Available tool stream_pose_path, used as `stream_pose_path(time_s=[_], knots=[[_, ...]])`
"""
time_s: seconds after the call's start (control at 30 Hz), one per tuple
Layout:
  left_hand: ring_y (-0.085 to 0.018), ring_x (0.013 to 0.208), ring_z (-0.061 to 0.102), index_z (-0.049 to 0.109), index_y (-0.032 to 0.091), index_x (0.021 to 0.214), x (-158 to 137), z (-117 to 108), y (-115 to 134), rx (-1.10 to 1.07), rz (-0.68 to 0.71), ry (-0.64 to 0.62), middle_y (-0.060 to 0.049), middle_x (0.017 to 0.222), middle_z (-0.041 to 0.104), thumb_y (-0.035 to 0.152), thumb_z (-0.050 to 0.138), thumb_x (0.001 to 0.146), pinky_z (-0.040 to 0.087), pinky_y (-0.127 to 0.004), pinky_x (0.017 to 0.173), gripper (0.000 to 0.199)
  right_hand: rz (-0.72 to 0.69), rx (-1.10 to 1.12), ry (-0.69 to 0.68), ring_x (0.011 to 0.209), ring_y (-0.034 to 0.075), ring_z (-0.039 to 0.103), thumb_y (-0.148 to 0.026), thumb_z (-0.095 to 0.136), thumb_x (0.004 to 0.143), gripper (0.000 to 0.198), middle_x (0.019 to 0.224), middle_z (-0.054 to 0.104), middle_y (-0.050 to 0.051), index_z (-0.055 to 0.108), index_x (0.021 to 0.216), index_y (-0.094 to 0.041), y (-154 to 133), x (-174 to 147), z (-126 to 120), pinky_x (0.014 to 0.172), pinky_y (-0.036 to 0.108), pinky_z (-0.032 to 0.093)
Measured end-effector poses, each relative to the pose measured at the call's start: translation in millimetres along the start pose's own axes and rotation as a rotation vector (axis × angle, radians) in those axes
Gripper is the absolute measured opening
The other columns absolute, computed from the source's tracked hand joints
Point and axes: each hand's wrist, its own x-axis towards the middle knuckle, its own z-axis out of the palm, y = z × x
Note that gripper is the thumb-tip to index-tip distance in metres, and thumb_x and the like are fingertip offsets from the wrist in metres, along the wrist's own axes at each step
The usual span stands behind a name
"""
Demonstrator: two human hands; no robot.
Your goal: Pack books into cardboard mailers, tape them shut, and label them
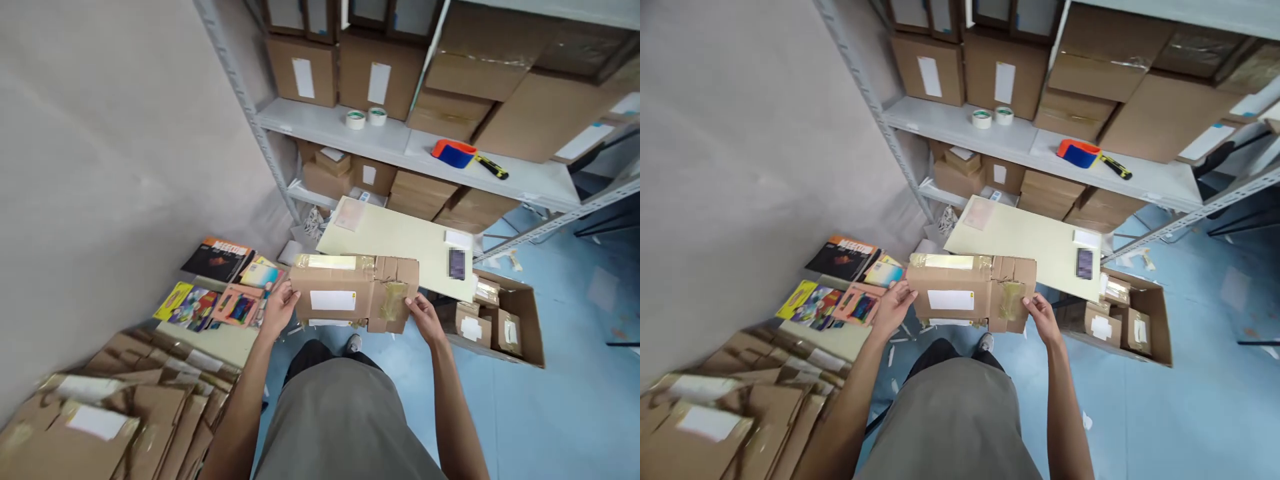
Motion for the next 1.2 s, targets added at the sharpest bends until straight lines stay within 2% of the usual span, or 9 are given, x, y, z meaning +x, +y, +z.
stream_pose_path(time_s=[0.2, 0.47, 0.63, 0.73, 0.87, 0.93, 1.0, 1.13, 1.2], knots=[[-0.033, 0.121, 0.076, 0.066, 0.022, 0.109, 56, 79, 11, -0.007, -0.028, -0.094, -0.014, 0.115, 0.082, 0.064, 0.079, 0.083, 0.061, -0.048, 0.107, 0.051, -0.067, -0.08, 0.147, 0.111, 0.03, 0.074, -0.057, 0.095, 0.077, 0.039, 0.106, 0.084, 0.007, 0.082, 0.095, -0.025, -22, 35, -56, 0.105, 0.043, 0.056], [-0.033, 0.12, 0.077, 0.069, 0.02, 0.117, 156, 151, 9, 0.007, -0.036, -0.228, -0.016, 0.122, 0.081, 0.059, 0.078, 0.083, 0.059, -0.049, 0.111, 0.052, -0.122, -0.147, 0.287, 0.116, 0.028, 0.074, -0.053, 0.088, 0.084, 0.038, 0.113, 0.082, 0.008, 0.078, 0.109, -0.026, -34, 102, -80, 0.11, 0.043, 0.055], [-0.033, 0.144, 0.065, 0.071, 0.02, 0.135, 213, 186, 21, -0.041, 0.001, -0.392, -0.016, 0.145, 0.074, 0.057, 0.073, 0.09, 0.047, -0.05, 0.127, 0.058, -0.117, -0.196, 0.371, 0.124, 0.029, 0.071, -0.052, 0.084, 0.087, 0.043, 0.121, 0.081, 0.007, 0.074, 0.121, -0.028, -49, 142, -76, 0.114, 0.043, 0.052], [-0.033, 0.15, 0.061, 0.07, 0.02, 0.146, 243, 205, 21, -0.069, 0.005, -0.483, -0.016, 0.158, 0.066, 0.056, 0.072, 0.092, 0.046, -0.049, 0.129, 0.064, -0.1, -0.236, 0.398, 0.124, 0.029, 0.071, -0.056, 0.08, 0.09, 0.043, 0.125, 0.08, 0.008, 0.075, 0.122, -0.028, -53, 169, -66, 0.114, 0.044, 0.053], [-0.031, 0.139, 0.07, 0.066, 0.02, 0.152, 275, 224, 13, -0.053, 0.022, -0.566, -0.017, 0.145, 0.074, 0.054, 0.067, 0.097, 0.052, -0.047, 0.123, 0.065, -0.075, -0.227, 0.44, 0.133, 0.03, 0.068, -0.066, 0.08, 0.09, 0.052, 0.135, 0.078, 0.009, 0.077, 0.125, -0.028, -49, 203, -49, 0.122, 0.046, 0.049], [-0.031, 0.132, 0.073, 0.065, 0.018, 0.151, 289, 230, 11, -0.009, 0.02, -0.559, -0.018, 0.134, 0.079, 0.056, 0.062, 0.099, 0.054, -0.048, 0.121, 0.065, 0.001, -0.13, 0.44, 0.142, 0.031, 0.064, -0.072, 0.079, 0.089, 0.067, 0.146, 0.074, 0.01, 0.073, 0.139, -0.029, -44, 216, -42, 0.125, 0.05, 0.047], [-0.032, 0.134, 0.072, 0.065, 0.016, 0.149, 304, 235, 11, 0.037, 0.001, -0.514, -0.019, 0.137, 0.078, 0.06, 0.056, 0.102, 0.052, -0.049, 0.122, 0.065, 0.097, -0.015, 0.448, 0.15, 0.034, 0.06, -0.079, 0.074, 0.09, 0.082, 0.157, 0.067, 0.012, 0.064, 0.155, -0.03, -37, 224, -38, 0.127, 0.054, 0.046], [-0.032, 0.162, 0.047, 0.059, 0.02, 0.158, 336, 246, 19, 0.099, -0.146, -0.453, -0.016, 0.172, 0.051, 0.069, 0.048, 0.105, 0.04, -0.048, 0.132, 0.074, 0.227, 0.092, 0.442, 0.159, 0.035, 0.05, -0.088, 0.061, 0.093, 0.093, 0.169, 0.057, 0.011, 0.053, 0.167, -0.033, -20, 233, -31, 0.133, 0.057, 0.038], [-0.032, 0.167, 0.037, 0.057, 0.021, 0.16, 350, 255, 23, 0.125, -0.239, -0.478, -0.013, 0.177, 0.045, 0.073, 0.043, 0.105, 0.034, -0.049, 0.136, 0.077, 0.243, 0.111, 0.392, 0.161, 0.033, 0.048, -0.089, 0.057, 0.094, 0.09, 0.172, 0.053, 0.007, 0.054, 0.166, -0.035, -13, 237, -27, 0.134, 0.056, 0.035]])
